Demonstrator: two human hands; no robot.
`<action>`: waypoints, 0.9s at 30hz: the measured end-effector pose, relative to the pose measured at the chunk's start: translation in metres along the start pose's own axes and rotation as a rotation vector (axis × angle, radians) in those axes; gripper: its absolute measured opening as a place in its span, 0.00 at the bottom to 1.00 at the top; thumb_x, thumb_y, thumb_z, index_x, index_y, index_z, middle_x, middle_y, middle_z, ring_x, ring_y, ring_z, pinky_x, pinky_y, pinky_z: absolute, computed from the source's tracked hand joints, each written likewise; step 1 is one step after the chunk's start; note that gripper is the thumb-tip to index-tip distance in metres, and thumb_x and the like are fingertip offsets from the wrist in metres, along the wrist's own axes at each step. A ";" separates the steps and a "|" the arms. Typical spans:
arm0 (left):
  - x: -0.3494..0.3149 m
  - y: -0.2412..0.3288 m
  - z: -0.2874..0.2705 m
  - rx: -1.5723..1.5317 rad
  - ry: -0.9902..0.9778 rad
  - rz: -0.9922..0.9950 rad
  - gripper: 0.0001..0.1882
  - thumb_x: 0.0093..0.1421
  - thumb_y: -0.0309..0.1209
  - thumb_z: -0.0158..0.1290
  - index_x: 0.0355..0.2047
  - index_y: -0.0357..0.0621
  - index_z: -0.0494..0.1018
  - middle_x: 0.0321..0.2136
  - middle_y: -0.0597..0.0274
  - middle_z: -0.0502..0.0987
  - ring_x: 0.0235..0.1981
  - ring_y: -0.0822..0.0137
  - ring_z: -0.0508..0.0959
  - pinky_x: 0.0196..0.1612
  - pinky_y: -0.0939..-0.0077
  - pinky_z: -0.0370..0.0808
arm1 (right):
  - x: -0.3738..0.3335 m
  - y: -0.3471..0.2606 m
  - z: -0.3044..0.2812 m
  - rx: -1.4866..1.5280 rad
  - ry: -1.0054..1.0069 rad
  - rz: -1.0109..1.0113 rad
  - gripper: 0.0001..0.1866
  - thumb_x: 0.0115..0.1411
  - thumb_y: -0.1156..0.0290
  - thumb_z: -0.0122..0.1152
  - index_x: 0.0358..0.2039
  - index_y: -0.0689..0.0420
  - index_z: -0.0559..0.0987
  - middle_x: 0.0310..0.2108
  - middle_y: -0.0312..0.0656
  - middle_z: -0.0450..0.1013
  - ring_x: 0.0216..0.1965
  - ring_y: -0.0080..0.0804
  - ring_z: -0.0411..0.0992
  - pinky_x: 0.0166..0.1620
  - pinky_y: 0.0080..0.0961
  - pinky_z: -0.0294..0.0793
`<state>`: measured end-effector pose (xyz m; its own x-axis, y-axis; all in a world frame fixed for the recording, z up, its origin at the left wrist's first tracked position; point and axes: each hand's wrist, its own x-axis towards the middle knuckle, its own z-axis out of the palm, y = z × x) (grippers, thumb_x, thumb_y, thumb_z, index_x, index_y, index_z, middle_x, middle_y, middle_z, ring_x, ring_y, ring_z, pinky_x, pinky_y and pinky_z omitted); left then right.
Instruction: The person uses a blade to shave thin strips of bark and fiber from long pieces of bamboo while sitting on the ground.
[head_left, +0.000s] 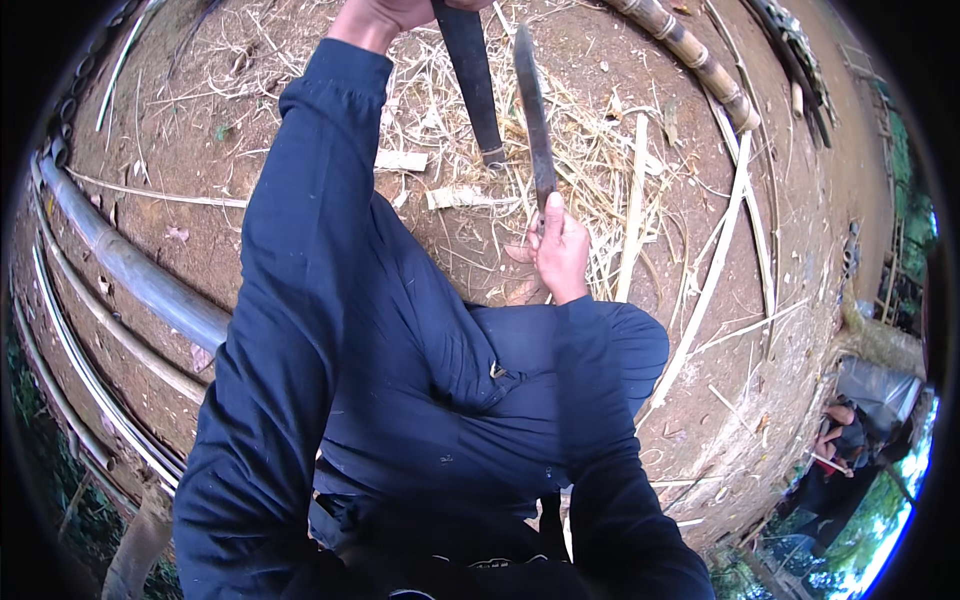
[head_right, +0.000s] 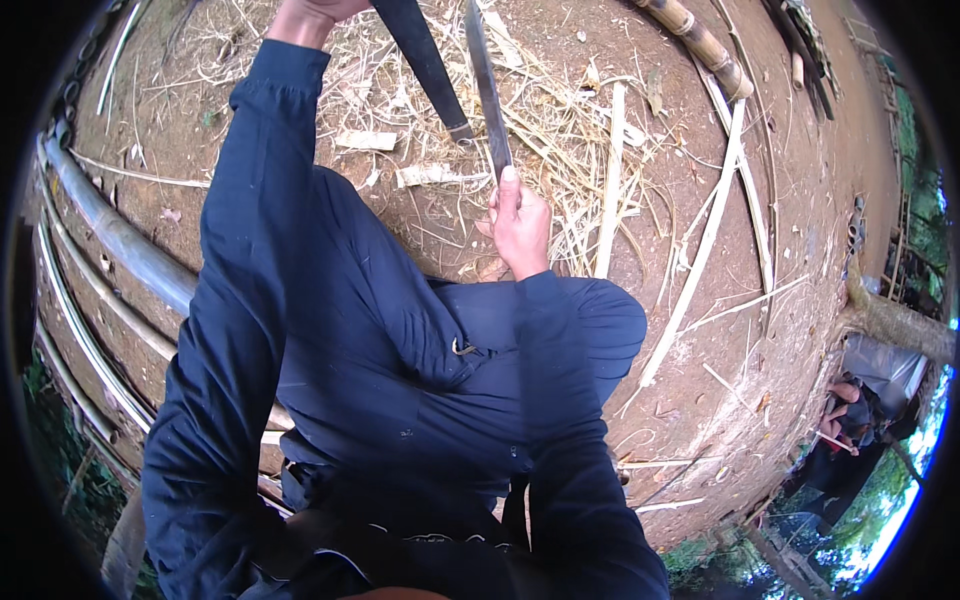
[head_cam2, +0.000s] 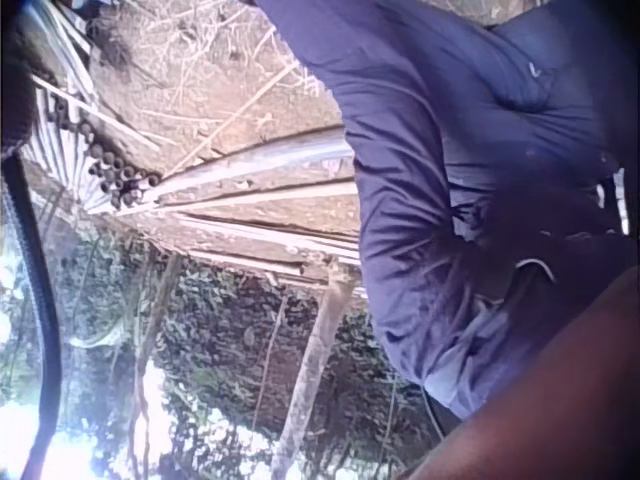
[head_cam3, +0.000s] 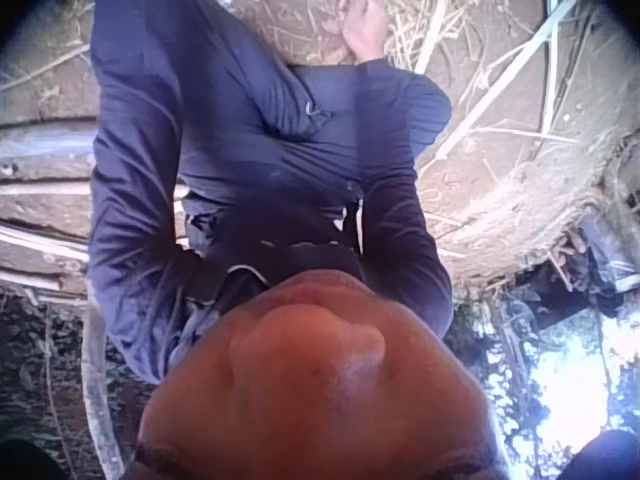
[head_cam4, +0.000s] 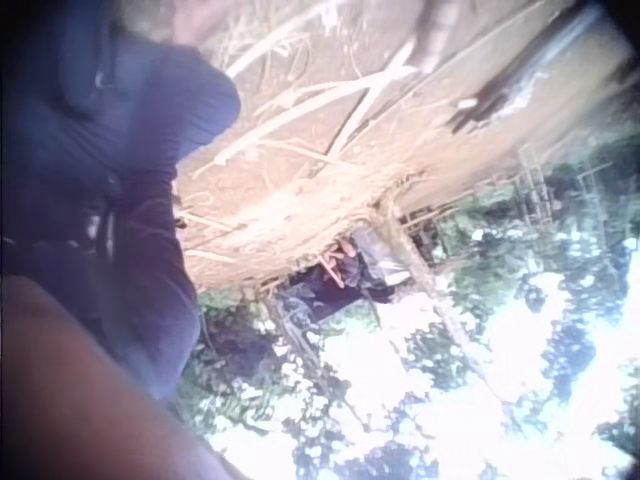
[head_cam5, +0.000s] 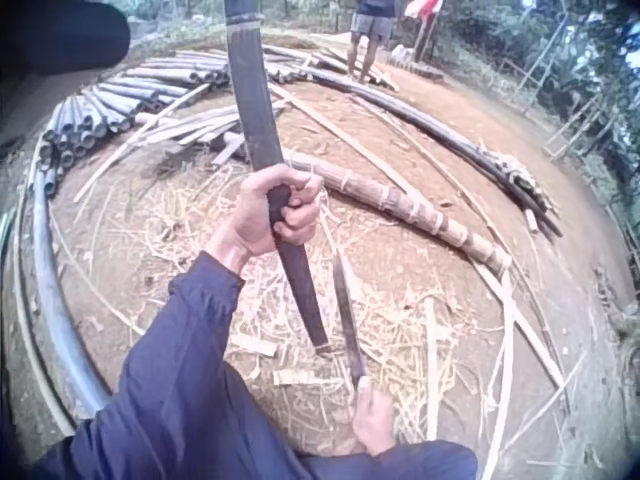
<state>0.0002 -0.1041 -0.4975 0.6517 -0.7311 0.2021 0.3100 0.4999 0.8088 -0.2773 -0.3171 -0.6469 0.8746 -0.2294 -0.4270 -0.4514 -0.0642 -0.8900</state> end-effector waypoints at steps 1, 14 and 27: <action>0.004 -0.001 -0.006 -0.009 -0.012 -0.007 0.18 0.63 0.44 0.44 0.20 0.52 0.56 0.11 0.75 0.53 0.09 0.78 0.50 0.15 0.80 0.49 | 0.003 0.004 0.001 0.041 0.023 -0.040 0.32 0.72 0.45 0.46 0.20 0.58 0.74 0.12 0.37 0.67 0.14 0.24 0.66 0.22 0.27 0.66; 0.001 -0.005 0.006 -0.057 0.036 -0.002 0.17 0.64 0.42 0.43 0.20 0.52 0.56 0.11 0.74 0.53 0.10 0.78 0.51 0.14 0.81 0.50 | 0.011 0.029 -0.003 -0.094 -0.047 0.258 0.34 0.72 0.42 0.43 0.20 0.59 0.74 0.12 0.34 0.66 0.13 0.19 0.64 0.16 0.22 0.62; -0.013 -0.012 0.028 0.023 0.024 0.043 0.17 0.62 0.42 0.46 0.20 0.51 0.57 0.12 0.73 0.53 0.11 0.77 0.50 0.16 0.79 0.49 | 0.018 0.011 0.009 -0.174 -0.028 0.293 0.36 0.72 0.42 0.41 0.18 0.59 0.75 0.12 0.37 0.68 0.16 0.24 0.68 0.23 0.29 0.67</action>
<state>-0.0317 -0.1136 -0.4947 0.6804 -0.6977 0.2243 0.2651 0.5197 0.8122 -0.2654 -0.3135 -0.6661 0.7065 -0.2363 -0.6671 -0.7057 -0.1644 -0.6892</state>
